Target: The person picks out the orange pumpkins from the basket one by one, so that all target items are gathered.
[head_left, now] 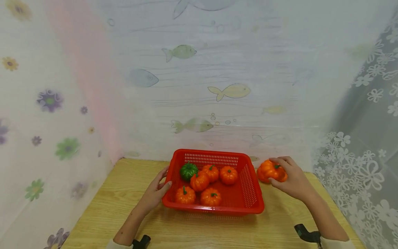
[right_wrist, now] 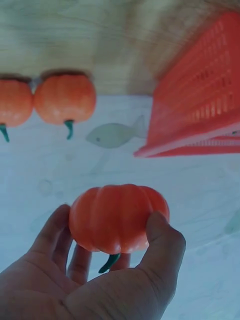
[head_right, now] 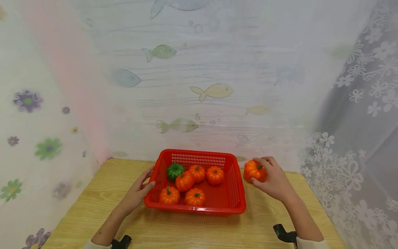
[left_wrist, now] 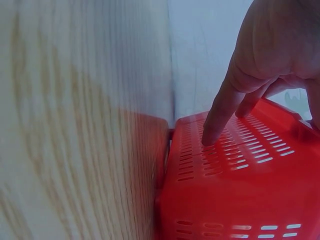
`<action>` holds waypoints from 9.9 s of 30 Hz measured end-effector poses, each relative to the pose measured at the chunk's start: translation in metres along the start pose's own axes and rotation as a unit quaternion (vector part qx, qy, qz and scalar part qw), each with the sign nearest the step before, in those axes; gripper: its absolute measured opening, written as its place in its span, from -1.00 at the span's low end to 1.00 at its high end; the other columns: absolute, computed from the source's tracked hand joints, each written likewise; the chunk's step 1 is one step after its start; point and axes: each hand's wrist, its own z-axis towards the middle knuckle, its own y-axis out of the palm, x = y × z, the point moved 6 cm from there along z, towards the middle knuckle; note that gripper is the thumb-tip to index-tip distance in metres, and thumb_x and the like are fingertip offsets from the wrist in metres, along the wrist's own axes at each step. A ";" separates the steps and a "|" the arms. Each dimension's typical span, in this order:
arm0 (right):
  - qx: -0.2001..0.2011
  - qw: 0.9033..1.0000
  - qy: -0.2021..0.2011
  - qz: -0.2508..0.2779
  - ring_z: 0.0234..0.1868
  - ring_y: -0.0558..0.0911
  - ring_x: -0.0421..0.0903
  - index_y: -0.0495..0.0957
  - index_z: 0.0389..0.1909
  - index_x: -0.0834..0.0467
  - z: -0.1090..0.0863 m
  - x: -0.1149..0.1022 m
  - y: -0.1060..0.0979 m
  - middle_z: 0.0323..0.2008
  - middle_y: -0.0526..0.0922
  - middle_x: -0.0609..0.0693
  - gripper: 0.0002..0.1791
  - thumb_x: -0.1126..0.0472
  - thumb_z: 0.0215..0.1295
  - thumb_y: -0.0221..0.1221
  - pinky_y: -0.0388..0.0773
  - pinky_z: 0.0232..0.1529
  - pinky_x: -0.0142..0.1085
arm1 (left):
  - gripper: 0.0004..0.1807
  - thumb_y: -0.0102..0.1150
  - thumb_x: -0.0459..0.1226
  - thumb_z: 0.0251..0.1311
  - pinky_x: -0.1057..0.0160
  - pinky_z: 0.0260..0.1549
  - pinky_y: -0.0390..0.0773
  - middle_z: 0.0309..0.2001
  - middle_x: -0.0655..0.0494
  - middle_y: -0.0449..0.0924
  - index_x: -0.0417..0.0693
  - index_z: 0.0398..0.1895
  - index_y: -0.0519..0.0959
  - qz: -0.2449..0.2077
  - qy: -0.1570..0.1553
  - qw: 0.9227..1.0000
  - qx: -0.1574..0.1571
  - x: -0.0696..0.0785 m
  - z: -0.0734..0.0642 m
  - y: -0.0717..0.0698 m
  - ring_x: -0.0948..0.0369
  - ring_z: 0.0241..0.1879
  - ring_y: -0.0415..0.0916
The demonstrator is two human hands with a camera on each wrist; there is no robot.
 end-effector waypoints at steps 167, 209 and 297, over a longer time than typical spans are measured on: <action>-0.258 0.960 -0.008 0.109 0.08 0.67 0.02 0.65 0.11 0.21 0.036 -0.120 0.176 0.01 0.73 0.00 -0.37 -0.06 0.13 0.59 0.64 0.18 0.04 | -0.29 0.05 -0.23 0.65 0.03 0.06 0.74 0.58 -0.16 0.19 0.16 0.73 0.05 -0.002 0.005 1.000 -0.009 -0.004 0.003 0.002 -0.26 0.36 0.48; -0.101 0.990 0.060 0.072 0.10 0.64 0.02 0.61 0.31 0.13 0.012 -0.080 0.057 0.20 0.67 0.05 -0.24 -0.08 0.13 0.58 0.67 0.12 0.05 | -0.27 0.07 -0.23 0.63 0.05 0.04 0.75 0.57 -0.23 0.19 0.10 0.73 0.04 -0.017 0.011 1.000 -0.013 -0.002 0.000 0.002 -0.32 0.34 0.48; -0.108 0.989 0.105 0.011 0.09 0.63 0.33 0.53 0.27 0.41 0.016 -0.013 0.044 0.14 0.63 0.36 -0.33 0.11 0.24 0.46 0.65 0.04 0.26 | -0.28 0.07 -0.19 0.64 0.08 0.08 0.73 0.58 -0.21 0.19 0.11 0.73 0.04 -0.009 0.010 1.000 -0.009 -0.003 -0.001 0.001 -0.29 0.36 0.48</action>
